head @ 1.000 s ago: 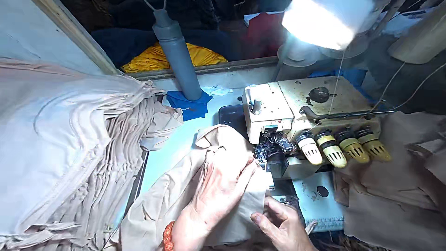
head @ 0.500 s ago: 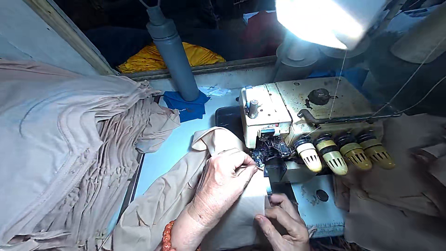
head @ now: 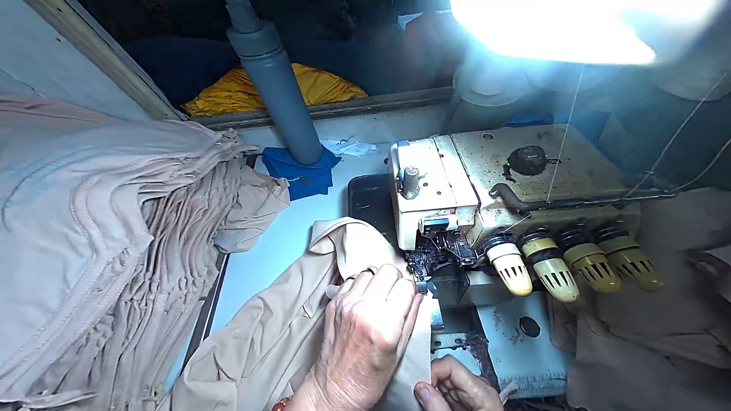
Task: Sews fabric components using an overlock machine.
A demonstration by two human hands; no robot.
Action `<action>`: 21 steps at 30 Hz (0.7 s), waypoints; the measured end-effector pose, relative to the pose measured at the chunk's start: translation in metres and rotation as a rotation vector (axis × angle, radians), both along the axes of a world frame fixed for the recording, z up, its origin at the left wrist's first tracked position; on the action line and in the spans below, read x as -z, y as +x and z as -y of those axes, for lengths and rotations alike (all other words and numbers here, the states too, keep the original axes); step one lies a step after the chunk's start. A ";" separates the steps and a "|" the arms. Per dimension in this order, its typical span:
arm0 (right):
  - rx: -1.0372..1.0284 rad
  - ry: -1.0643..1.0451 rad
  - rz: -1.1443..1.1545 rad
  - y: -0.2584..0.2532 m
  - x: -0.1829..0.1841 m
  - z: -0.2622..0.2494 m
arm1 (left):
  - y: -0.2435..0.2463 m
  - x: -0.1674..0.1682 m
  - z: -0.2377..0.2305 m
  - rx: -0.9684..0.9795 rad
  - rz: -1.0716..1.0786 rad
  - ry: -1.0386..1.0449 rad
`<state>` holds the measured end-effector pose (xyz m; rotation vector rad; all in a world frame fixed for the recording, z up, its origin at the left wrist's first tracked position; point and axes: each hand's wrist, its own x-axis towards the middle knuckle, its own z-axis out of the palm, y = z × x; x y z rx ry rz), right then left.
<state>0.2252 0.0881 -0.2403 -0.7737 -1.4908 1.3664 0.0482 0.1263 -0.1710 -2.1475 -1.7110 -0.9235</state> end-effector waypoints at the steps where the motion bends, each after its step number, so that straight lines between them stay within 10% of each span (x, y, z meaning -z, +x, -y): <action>1: -0.003 -0.051 -0.002 0.001 -0.002 0.001 | 0.002 0.001 0.000 -0.011 -0.015 0.017; 21: -0.034 -0.212 -0.186 0.020 -0.029 -0.003 | 0.032 0.011 0.039 -0.145 0.069 -0.142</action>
